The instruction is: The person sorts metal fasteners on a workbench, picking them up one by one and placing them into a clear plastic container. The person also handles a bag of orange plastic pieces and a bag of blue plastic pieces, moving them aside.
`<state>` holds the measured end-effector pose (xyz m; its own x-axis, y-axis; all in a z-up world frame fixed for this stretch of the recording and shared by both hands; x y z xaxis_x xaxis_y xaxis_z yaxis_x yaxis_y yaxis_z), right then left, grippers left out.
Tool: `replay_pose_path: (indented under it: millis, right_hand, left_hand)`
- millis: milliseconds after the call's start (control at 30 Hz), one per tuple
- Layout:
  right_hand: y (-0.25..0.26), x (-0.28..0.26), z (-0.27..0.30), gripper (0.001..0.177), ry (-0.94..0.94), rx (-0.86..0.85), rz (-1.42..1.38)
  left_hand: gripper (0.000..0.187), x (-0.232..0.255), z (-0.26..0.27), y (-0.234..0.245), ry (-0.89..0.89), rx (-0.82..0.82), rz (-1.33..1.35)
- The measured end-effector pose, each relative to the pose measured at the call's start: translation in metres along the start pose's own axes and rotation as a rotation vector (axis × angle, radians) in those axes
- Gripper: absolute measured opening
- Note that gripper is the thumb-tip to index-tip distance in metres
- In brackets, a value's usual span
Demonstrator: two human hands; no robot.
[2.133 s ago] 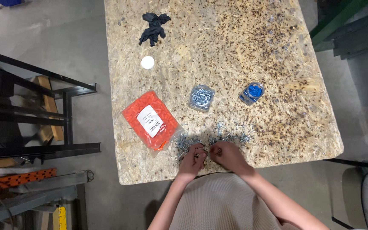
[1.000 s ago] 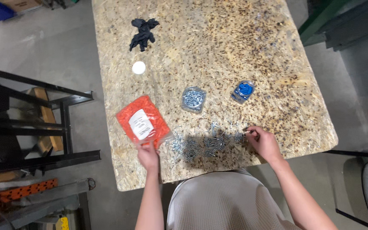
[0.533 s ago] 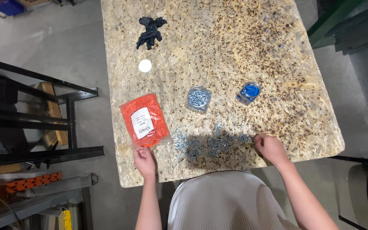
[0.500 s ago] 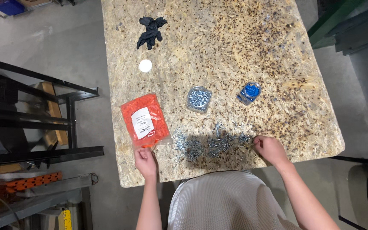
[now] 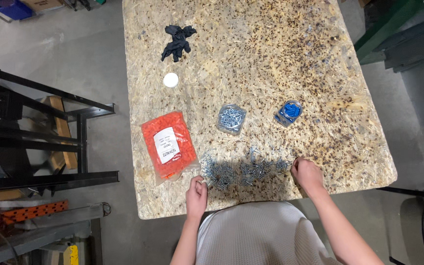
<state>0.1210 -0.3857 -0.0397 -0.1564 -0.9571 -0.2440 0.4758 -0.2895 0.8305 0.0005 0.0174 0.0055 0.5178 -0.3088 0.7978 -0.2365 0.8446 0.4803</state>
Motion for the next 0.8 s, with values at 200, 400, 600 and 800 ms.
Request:
replay_pose_path:
  millis: [200,400,600,800]
  right_hand:
    - [0.032,-0.022,0.019,0.026,-0.018,-0.006,-0.033]
    - [0.078,-0.084,0.059,0.026,0.195,0.059,-0.225]
    - [0.084,-0.149,0.085,0.012,0.567,0.03,-0.486]
    - [0.082,-0.168,0.085,0.019,0.597,-0.127,-0.459]
  left_hand:
    - [0.024,0.037,-0.001,-0.01,-0.008,-0.13,0.048]
    - [0.021,0.096,-0.001,-0.026,-0.119,-0.359,0.236]
    - [0.026,0.13,-0.005,-0.054,-0.284,-0.53,0.24]
    - [0.012,0.163,-0.002,-0.052,-0.27,-0.55,0.117]
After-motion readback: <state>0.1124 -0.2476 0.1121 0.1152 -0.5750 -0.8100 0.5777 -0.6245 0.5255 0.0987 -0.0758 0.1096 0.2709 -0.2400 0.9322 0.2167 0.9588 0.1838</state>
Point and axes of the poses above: each hand's wrist, its own z-axis away from the middle knuckle, its own y-axis out of the back of the hand, x = y × z, the point moved 1 cm from there along -z, towards the middle knuckle, and after that the axes turned 7 degrees about y, right-handed, at the moved point
